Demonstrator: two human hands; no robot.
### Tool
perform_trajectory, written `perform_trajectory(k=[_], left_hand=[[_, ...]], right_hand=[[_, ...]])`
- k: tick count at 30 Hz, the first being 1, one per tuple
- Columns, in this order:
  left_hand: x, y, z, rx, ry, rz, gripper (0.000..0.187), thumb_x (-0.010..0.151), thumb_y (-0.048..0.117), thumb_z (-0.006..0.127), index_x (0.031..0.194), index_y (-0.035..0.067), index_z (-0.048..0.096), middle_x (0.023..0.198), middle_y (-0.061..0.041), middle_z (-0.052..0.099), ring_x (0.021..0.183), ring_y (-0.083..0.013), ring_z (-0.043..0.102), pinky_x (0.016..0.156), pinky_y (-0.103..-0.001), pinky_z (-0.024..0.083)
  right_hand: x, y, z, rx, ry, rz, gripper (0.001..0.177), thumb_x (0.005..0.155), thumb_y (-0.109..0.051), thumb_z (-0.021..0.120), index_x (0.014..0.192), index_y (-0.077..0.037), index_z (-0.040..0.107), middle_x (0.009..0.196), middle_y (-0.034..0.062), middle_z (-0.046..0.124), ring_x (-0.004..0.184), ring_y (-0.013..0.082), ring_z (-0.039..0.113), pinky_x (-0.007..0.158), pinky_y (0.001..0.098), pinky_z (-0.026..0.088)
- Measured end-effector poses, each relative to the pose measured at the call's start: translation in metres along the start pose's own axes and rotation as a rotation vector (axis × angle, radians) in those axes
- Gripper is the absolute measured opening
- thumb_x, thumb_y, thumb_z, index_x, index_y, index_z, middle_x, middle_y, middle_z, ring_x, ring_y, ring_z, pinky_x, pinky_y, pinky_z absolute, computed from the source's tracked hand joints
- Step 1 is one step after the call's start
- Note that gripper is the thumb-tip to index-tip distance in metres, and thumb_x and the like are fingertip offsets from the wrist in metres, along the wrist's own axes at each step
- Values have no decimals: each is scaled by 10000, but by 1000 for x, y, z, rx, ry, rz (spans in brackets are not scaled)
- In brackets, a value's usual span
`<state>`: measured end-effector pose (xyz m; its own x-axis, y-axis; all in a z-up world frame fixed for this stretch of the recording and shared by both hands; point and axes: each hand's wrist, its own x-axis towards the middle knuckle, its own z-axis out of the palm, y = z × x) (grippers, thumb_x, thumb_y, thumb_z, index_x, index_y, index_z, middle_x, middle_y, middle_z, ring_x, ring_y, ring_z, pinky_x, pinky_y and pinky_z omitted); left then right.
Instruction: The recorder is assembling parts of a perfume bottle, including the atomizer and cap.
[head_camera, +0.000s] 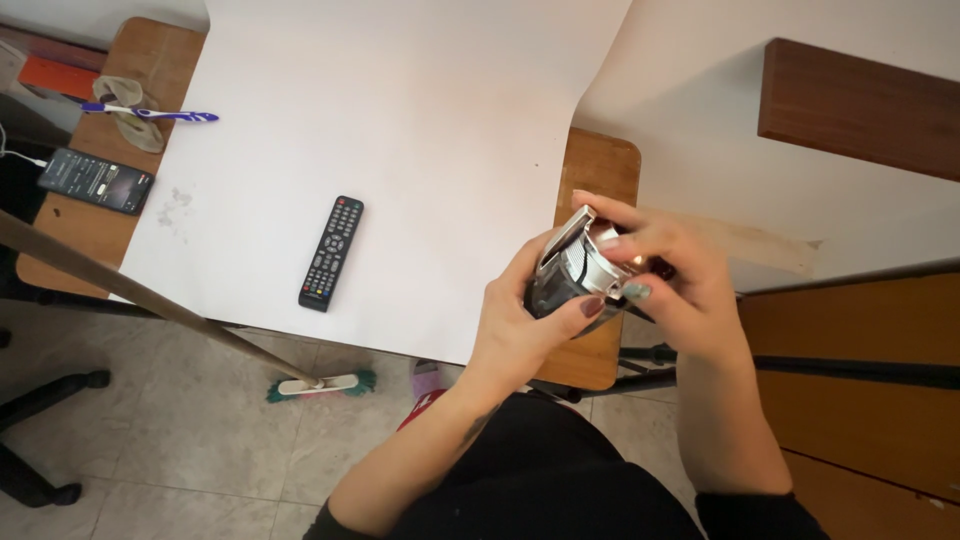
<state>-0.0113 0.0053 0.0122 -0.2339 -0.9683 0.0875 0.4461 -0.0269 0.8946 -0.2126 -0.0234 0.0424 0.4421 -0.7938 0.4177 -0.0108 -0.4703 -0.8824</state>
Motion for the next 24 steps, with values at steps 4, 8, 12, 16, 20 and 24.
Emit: perform_trajectory(k=[4,8,12,16,20,24], left_hand=[[-4,-2,1,-6,0,44,705,877,282,803,1470,-7,554,1273,-76,676,1173,-122,622,1037,-282,509],[-6,-2,0,-1,-3,45,707,873,284,811,1464,-11,557,1261,-80,683,1161,-125,631,1030,-282,518],[-6,-1,0,-39,-3,24,728,871,289,804,1483,-6,541,1267,-80,682,1169,-126,631,1034,-285,516],[-5,2,-1,-84,-14,36,747,879,286,801,1506,-7,521,1328,-83,662,1226,-130,614,1081,-290,495],[-7,3,-1,-54,-13,36,746,873,276,799,1505,-13,526,1341,-92,662,1243,-136,613,1091,-294,491],[-9,5,-1,-49,-14,19,738,875,274,800,1494,-17,524,1311,-92,664,1219,-141,620,1070,-295,501]], right_hand=[[-1,-7,5,22,6,-16,232,1084,-232,618,1242,-70,665,1504,313,537,1334,265,625,1102,331,495],[-2,-7,6,20,9,-18,215,1089,-214,611,1236,-67,670,1513,328,528,1307,268,632,1105,338,491],[0,-7,8,8,-2,-51,221,1076,-195,615,1240,-54,662,1512,327,518,1363,297,599,1133,355,478],[2,-5,8,4,-6,-64,213,1052,-161,627,1231,-54,669,1508,327,517,1326,292,619,1116,355,490],[2,-9,7,-17,-20,-58,197,1039,-115,641,1224,-55,675,1509,330,520,1307,285,626,1122,351,487],[4,-14,8,0,-16,-46,209,1019,-75,610,1213,-64,687,1497,323,538,1312,284,636,1130,346,486]])
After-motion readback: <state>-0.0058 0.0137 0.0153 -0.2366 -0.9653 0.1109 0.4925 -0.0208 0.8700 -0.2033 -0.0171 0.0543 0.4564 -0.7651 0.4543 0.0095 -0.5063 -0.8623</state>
